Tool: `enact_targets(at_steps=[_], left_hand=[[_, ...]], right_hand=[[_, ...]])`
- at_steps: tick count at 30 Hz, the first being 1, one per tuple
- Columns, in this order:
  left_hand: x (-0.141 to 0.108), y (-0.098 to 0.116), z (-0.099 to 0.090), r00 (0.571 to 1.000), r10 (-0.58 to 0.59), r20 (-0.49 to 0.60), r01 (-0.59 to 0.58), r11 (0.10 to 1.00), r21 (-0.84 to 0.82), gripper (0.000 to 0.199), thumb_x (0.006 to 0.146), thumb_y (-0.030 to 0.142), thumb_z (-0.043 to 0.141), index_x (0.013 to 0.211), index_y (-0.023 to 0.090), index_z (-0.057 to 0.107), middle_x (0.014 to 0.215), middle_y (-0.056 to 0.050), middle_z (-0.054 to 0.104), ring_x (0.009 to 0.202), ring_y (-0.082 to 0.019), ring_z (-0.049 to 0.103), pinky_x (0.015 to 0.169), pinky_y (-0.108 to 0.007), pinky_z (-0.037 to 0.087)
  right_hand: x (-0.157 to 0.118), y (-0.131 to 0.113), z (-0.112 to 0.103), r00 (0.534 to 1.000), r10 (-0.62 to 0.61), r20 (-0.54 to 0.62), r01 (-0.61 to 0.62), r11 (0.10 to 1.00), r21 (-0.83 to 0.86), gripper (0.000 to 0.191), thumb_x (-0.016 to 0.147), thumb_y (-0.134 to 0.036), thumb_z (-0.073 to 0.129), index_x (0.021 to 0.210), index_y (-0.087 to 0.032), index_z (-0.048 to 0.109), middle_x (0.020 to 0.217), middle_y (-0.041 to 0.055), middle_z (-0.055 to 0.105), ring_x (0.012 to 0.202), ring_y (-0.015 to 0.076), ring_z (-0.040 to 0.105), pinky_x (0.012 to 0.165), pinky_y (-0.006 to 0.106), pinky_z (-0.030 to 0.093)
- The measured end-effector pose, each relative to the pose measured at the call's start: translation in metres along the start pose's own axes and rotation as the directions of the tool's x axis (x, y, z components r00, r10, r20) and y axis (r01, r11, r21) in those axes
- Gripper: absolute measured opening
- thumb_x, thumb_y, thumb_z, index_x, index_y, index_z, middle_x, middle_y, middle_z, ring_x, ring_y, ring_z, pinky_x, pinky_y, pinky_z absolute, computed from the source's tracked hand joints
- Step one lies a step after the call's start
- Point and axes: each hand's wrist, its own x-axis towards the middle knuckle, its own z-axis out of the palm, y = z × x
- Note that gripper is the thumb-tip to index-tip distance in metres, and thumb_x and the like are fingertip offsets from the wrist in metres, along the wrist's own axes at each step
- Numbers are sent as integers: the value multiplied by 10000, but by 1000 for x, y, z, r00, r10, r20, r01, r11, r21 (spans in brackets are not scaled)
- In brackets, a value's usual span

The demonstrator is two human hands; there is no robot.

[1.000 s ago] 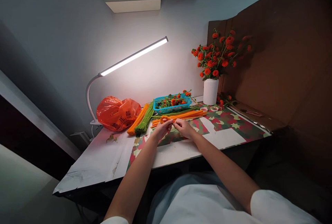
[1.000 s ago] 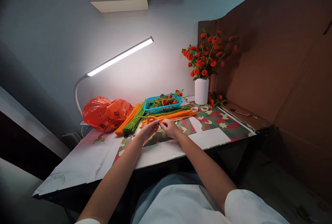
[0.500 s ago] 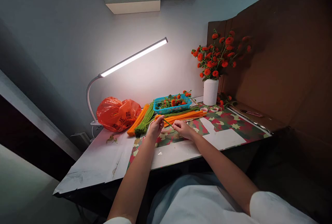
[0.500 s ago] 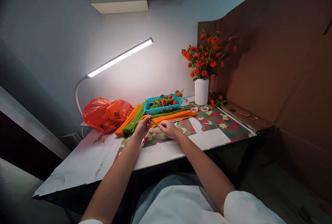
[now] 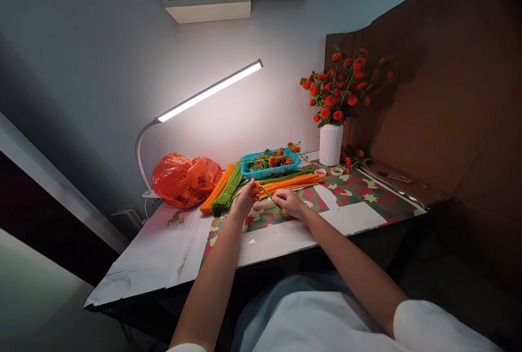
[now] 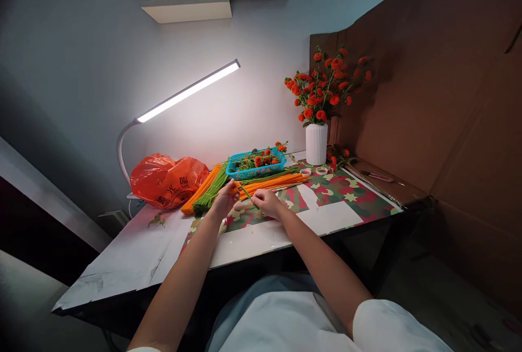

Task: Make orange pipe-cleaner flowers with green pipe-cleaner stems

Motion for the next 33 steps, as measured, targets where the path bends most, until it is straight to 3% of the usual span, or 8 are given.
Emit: enact_targets(at_steps=[4, 11, 16, 21, 27, 29, 31, 33], left_hand=[[-5, 2, 6, 993, -108, 45, 113, 986, -126, 356, 709, 488, 684, 756, 136, 663, 598, -7, 595, 429, -57, 467, 416, -183, 386], [-10, -10, 18, 980, -126, 156, 137, 989, -59, 418, 697, 542, 687, 730, 131, 616, 588, 13, 563, 444, -53, 478, 420, -167, 356], [-8, -18, 18, 979, -83, 187, 69, 994, 79, 578, 742, 707, 496, 748, 147, 636, 494, 8, 525, 396, -85, 441, 376, -191, 293], [-8, -24, 15, 993, 42, 108, -66, 971, 228, 680, 769, 767, 325, 756, 180, 668, 467, -5, 531, 387, -119, 451, 395, -237, 320], [-5, -20, 11, 976, 217, -3, -209, 945, 250, 638, 786, 731, 358, 654, 181, 653, 659, -59, 645, 622, -161, 594, 496, -242, 413], [-4, -18, 10, 986, 161, 35, -165, 967, 195, 625, 772, 730, 391, 687, 170, 657, 693, -61, 644, 643, -156, 597, 490, -230, 411], [-6, -17, 10, 990, 25, 140, -44, 990, 135, 583, 745, 709, 473, 794, 162, 668, 717, -52, 637, 603, -136, 577, 459, -215, 390], [-8, -16, 11, 962, -109, 252, 86, 991, 101, 515, 692, 631, 620, 899, 162, 659, 738, -33, 626, 581, -110, 557, 454, -195, 380]], right_hand=[[-1, -1, 0, 999, 29, 39, -31, 998, 54, 240, 768, -344, 493, 592, -184, 465, 598, -33, 426, 592, 115, 411, 588, 244, 323], [-1, 3, 5, 998, 39, 43, -41, 997, 63, 305, 793, -462, 530, 688, -177, 497, 633, -35, 435, 588, 109, 387, 556, 242, 296], [1, 9, 9, 998, 29, 62, -35, 995, 97, 411, 820, -522, 457, 582, -186, 449, 553, -32, 414, 533, 104, 360, 522, 246, 272], [1, 8, 10, 994, 66, 90, -76, 990, 122, 392, 785, -499, 475, 549, -188, 446, 502, -41, 400, 488, 91, 347, 491, 239, 264], [1, 5, 10, 973, 117, 198, -158, 966, 205, 366, 736, -472, 526, 521, -198, 416, 469, -54, 400, 438, 79, 354, 457, 232, 271], [1, 5, 10, 979, 115, 171, -152, 962, 225, 367, 728, -478, 522, 519, -198, 412, 469, -57, 387, 439, 76, 338, 457, 231, 258], [2, 4, 8, 990, 101, 104, -122, 965, 232, 353, 727, -481, 512, 540, -194, 425, 485, -56, 388, 459, 80, 337, 470, 231, 254], [3, 3, 7, 997, 70, 20, -72, 972, 226, 337, 737, -476, 498, 566, -193, 432, 510, -52, 392, 489, 87, 346, 491, 234, 262]])
